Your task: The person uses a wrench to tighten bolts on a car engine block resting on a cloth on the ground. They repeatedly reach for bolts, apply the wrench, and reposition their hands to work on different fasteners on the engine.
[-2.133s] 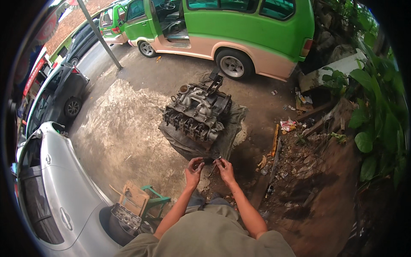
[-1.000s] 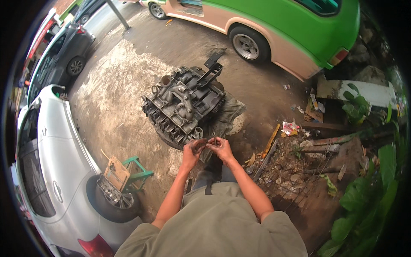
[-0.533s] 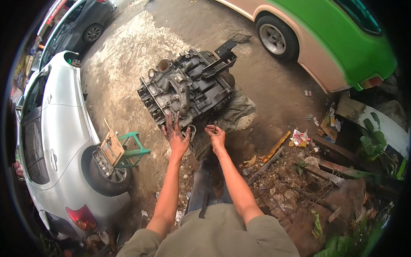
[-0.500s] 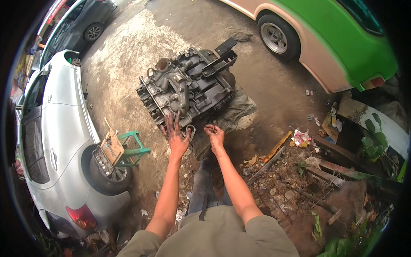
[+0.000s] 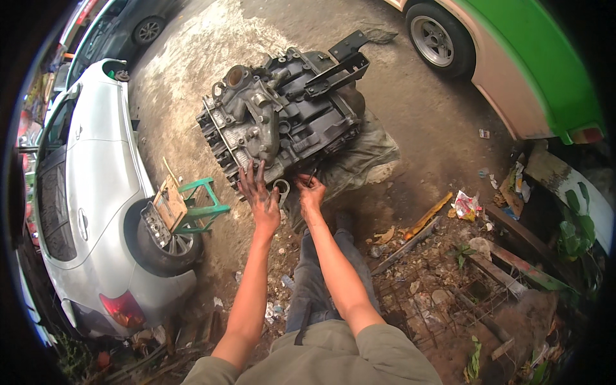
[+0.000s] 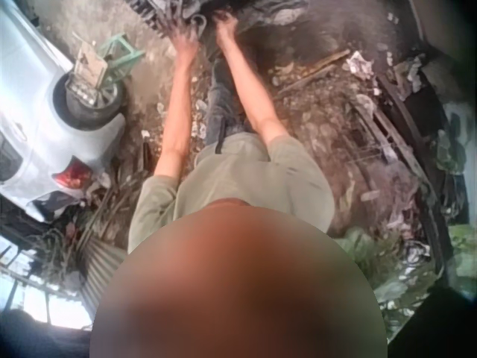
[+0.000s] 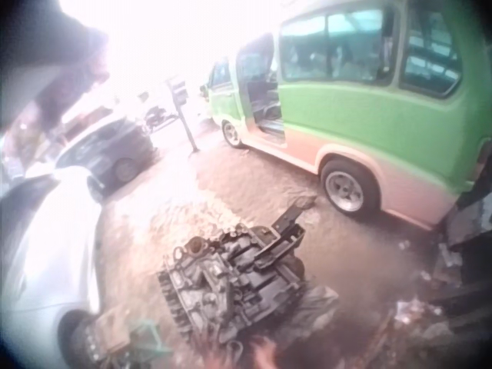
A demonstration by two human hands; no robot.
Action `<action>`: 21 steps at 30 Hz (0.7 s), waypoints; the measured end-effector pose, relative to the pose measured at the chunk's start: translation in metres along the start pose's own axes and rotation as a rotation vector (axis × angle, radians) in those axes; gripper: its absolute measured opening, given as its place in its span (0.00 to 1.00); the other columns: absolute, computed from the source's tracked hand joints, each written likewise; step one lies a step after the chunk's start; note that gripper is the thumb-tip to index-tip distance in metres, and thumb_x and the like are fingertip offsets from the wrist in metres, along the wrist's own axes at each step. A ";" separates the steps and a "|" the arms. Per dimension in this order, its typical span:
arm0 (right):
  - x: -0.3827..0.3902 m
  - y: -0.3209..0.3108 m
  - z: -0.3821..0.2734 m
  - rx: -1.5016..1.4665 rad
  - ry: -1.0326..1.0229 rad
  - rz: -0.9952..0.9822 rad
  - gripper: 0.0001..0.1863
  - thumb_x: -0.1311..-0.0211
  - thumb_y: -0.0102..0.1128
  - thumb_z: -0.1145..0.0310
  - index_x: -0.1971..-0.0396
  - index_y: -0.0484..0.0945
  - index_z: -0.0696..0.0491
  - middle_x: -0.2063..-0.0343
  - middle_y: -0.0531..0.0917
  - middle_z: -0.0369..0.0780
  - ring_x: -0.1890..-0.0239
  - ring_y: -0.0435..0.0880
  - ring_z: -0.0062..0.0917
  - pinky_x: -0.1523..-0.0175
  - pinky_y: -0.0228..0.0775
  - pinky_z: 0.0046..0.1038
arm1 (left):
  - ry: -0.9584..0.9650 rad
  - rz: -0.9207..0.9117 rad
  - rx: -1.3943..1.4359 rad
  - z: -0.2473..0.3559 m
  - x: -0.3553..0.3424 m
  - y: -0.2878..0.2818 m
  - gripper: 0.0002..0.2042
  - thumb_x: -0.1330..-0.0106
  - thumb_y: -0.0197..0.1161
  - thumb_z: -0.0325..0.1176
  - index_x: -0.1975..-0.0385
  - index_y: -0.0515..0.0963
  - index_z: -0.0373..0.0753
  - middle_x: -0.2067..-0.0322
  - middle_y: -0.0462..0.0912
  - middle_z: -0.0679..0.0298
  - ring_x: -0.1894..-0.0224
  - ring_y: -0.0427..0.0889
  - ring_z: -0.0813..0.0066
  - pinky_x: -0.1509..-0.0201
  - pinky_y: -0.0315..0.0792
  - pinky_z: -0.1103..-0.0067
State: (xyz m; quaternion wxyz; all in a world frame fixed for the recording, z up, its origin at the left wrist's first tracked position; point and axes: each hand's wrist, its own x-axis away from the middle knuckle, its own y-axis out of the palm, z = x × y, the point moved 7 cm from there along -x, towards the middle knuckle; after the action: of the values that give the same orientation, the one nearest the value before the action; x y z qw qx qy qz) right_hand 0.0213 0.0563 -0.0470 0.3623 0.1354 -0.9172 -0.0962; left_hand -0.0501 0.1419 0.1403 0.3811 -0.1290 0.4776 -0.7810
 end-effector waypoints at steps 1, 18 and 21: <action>0.002 0.000 -0.002 -0.012 -0.004 0.005 0.09 0.41 0.69 0.77 0.60 0.82 0.59 0.73 0.83 0.33 0.77 0.74 0.13 0.74 0.62 0.24 | 0.002 0.004 0.003 0.000 0.000 0.001 0.32 0.35 0.56 0.34 0.28 0.60 0.50 0.25 0.49 0.62 0.22 0.36 0.53 0.25 0.32 0.46; 0.008 0.008 0.005 -0.156 0.116 0.037 0.06 0.36 0.64 0.77 0.60 0.83 0.60 0.66 0.87 0.39 0.68 0.83 0.19 0.66 0.73 0.23 | 0.110 0.004 0.012 -0.005 0.002 0.001 0.27 0.30 0.50 0.39 0.30 0.62 0.50 0.25 0.48 0.61 0.23 0.39 0.51 0.24 0.35 0.48; 0.007 0.008 0.010 -0.201 0.202 0.003 0.08 0.35 0.63 0.74 0.58 0.83 0.59 0.68 0.87 0.37 0.74 0.80 0.16 0.70 0.68 0.21 | 0.139 -0.034 0.010 -0.008 0.004 0.001 0.25 0.29 0.47 0.41 0.31 0.64 0.50 0.25 0.48 0.58 0.23 0.39 0.50 0.24 0.36 0.49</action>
State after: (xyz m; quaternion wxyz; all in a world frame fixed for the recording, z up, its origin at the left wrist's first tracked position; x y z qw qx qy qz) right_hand 0.0076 0.0626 -0.0476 0.4646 0.1060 -0.8620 -0.1729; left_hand -0.0567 0.1441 0.1351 0.3344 -0.0807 0.4969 -0.7968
